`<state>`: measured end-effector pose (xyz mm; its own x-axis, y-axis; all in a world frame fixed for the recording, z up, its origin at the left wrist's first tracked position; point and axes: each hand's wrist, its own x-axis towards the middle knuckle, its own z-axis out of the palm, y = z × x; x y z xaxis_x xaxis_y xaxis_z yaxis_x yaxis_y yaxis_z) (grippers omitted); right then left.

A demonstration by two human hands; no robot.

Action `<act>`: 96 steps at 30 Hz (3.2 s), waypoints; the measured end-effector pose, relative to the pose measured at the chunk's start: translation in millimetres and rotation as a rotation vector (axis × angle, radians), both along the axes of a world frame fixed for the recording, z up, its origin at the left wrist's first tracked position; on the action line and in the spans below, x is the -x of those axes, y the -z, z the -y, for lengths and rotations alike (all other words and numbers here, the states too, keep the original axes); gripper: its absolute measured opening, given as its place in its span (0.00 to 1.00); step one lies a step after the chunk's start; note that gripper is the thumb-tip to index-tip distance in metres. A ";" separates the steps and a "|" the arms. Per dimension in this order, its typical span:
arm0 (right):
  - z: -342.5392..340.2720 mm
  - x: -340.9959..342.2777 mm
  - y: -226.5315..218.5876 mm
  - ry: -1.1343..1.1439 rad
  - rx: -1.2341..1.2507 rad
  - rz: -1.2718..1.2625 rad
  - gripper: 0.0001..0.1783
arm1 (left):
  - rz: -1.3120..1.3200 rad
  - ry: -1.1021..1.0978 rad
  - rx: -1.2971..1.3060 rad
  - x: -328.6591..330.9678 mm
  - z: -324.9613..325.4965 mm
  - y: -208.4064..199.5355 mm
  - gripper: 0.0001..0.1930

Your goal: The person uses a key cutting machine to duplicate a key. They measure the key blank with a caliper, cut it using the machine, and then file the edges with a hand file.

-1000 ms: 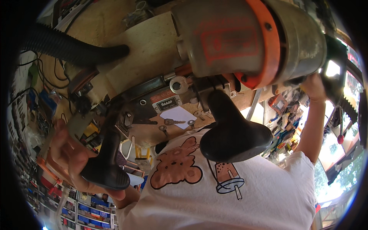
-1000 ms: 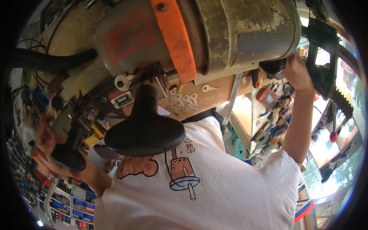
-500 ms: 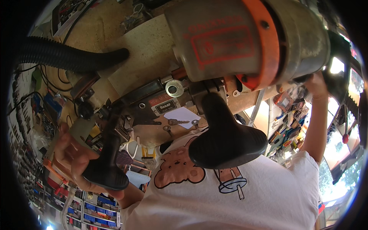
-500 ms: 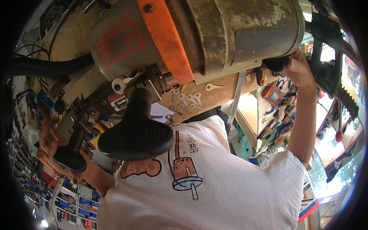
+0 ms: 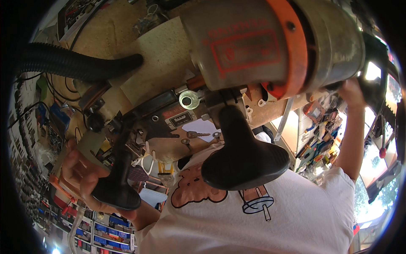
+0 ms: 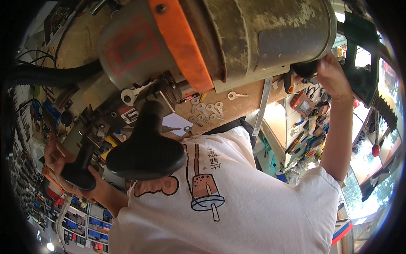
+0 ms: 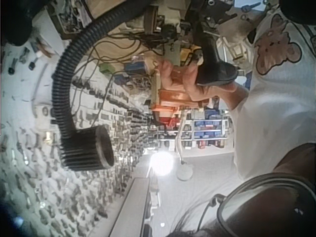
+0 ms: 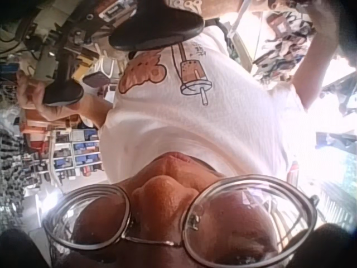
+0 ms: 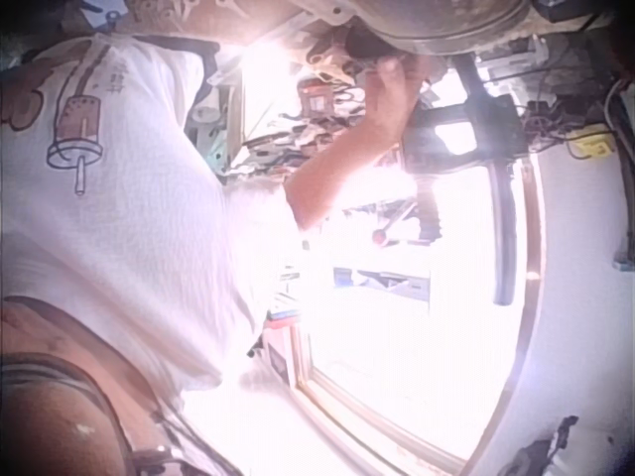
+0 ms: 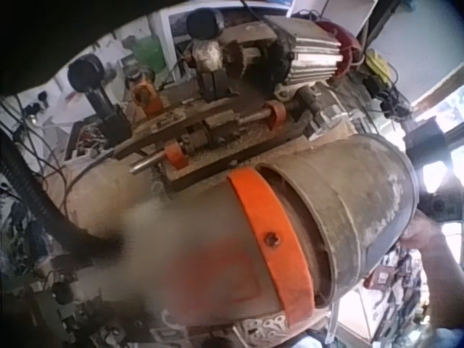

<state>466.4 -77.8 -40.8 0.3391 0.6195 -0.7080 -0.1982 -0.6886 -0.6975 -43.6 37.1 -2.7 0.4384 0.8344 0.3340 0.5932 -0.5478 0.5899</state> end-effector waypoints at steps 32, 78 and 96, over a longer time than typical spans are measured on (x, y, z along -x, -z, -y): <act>-11.3 31.8 0.9 0.224 0.099 0.121 0.21 | 0.033 -0.033 0.002 3.1 0.8 1.2 0.39; 53.9 335.7 -0.6 0.608 -0.861 -1.385 0.16 | -0.276 0.436 -0.196 -92.9 32.1 1.4 0.08; 90.3 267.6 -27.6 -0.154 -0.807 0.650 0.22 | -0.143 0.458 0.254 -49.9 64.4 -61.7 0.04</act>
<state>198.9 -168.1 -13.2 0.3838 0.8956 0.2249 0.4299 0.0423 -0.9019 6.2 -27.3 59.0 0.8025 0.5939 0.0571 0.4113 -0.6200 0.6681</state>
